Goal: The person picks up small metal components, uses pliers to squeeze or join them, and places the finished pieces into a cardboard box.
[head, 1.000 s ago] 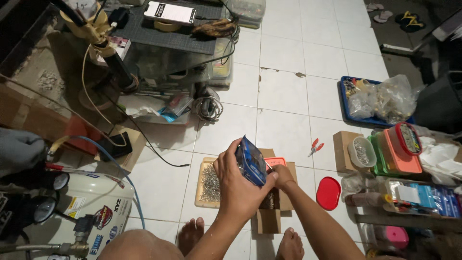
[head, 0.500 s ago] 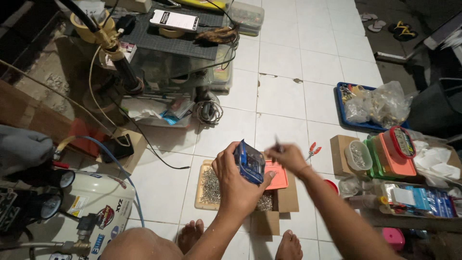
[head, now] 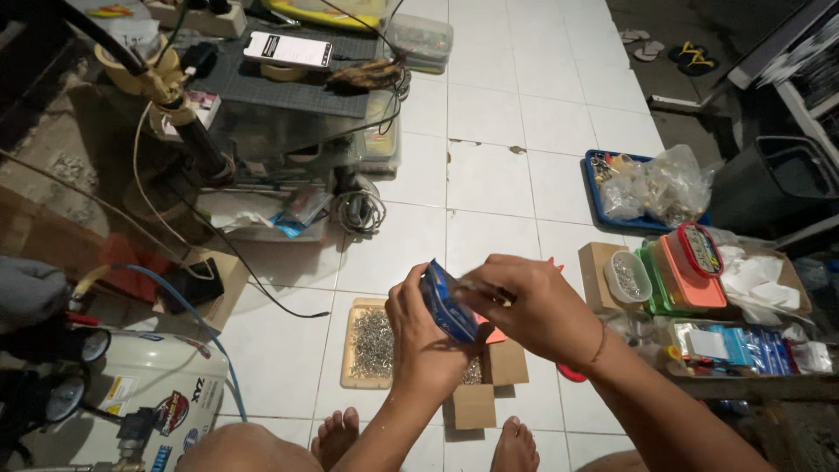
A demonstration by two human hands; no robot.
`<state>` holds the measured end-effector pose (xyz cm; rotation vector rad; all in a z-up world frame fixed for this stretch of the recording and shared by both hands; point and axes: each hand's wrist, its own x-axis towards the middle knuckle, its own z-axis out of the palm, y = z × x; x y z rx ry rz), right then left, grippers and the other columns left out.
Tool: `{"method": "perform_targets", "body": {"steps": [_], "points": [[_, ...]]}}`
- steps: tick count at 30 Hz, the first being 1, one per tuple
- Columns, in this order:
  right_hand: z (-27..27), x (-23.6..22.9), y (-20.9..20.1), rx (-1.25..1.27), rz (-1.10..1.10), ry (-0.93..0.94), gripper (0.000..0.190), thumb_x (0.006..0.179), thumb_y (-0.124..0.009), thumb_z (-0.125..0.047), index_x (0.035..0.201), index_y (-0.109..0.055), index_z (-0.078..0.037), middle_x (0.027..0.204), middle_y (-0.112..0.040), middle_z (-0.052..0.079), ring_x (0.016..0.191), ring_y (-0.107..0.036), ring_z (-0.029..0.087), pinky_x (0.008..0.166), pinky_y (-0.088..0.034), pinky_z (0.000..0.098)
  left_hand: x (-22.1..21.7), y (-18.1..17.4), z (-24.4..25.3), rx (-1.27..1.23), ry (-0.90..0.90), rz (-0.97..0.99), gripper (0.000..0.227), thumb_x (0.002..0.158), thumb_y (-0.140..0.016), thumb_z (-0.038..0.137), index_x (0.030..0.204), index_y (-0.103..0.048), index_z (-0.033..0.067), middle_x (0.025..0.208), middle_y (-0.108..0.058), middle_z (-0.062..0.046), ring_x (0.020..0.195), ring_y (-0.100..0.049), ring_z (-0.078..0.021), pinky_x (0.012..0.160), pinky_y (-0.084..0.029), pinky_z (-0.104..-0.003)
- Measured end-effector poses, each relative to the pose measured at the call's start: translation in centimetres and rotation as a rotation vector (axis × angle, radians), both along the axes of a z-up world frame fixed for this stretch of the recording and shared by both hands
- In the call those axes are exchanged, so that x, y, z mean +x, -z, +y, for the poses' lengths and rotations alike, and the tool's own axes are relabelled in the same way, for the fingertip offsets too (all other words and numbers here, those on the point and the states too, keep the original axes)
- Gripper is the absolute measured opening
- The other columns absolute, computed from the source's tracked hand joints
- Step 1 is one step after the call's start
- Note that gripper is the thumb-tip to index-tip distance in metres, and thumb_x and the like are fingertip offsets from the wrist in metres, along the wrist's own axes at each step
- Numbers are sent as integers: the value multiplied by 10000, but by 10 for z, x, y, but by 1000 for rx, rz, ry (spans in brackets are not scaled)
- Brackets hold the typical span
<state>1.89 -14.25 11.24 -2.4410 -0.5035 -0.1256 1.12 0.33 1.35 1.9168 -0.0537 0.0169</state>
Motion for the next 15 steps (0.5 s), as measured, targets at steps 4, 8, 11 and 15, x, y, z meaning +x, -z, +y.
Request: {"method": "perform_targets", "body": {"steps": [4,8,11,15], "points": [[20,-6,-40,56,-53,-164,198,847,-690,0,1029,-705,-74,961,-687,78,833,-688,224,734,-529,310,0,17,-4,-77,-19,-33,1307,369,-1069,295,1452,-374,67,1373,-483,-162,1289,-458,-353,1074,-424,-476],[83,-41,66,-469,-234,-46,616,631,-723,-714,901,-660,-164,919,-606,119,818,-623,367,630,-504,511,-4,18,-10,-38,18,12,1222,459,-1036,325,1456,-367,93,1395,-481,-150,1307,-463,-340,1084,-426,-471],[19,-135,361,-710,-84,744,436,767,-583,-488,1102,-603,-209,983,-616,76,863,-646,310,673,-506,484,3,10,-10,44,7,55,1098,594,-987,370,1462,-358,131,1430,-479,-132,1334,-470,-320,1100,-430,-463],[-66,-225,573,-784,139,1179,412,895,-491,-301,1296,-534,-213,1111,-626,68,964,-657,298,756,-524,481,-3,7,-7,16,-8,14,1169,584,-972,401,1508,-322,98,1436,-469,-161,1344,-446,-335,1131,-376,-469]]}}
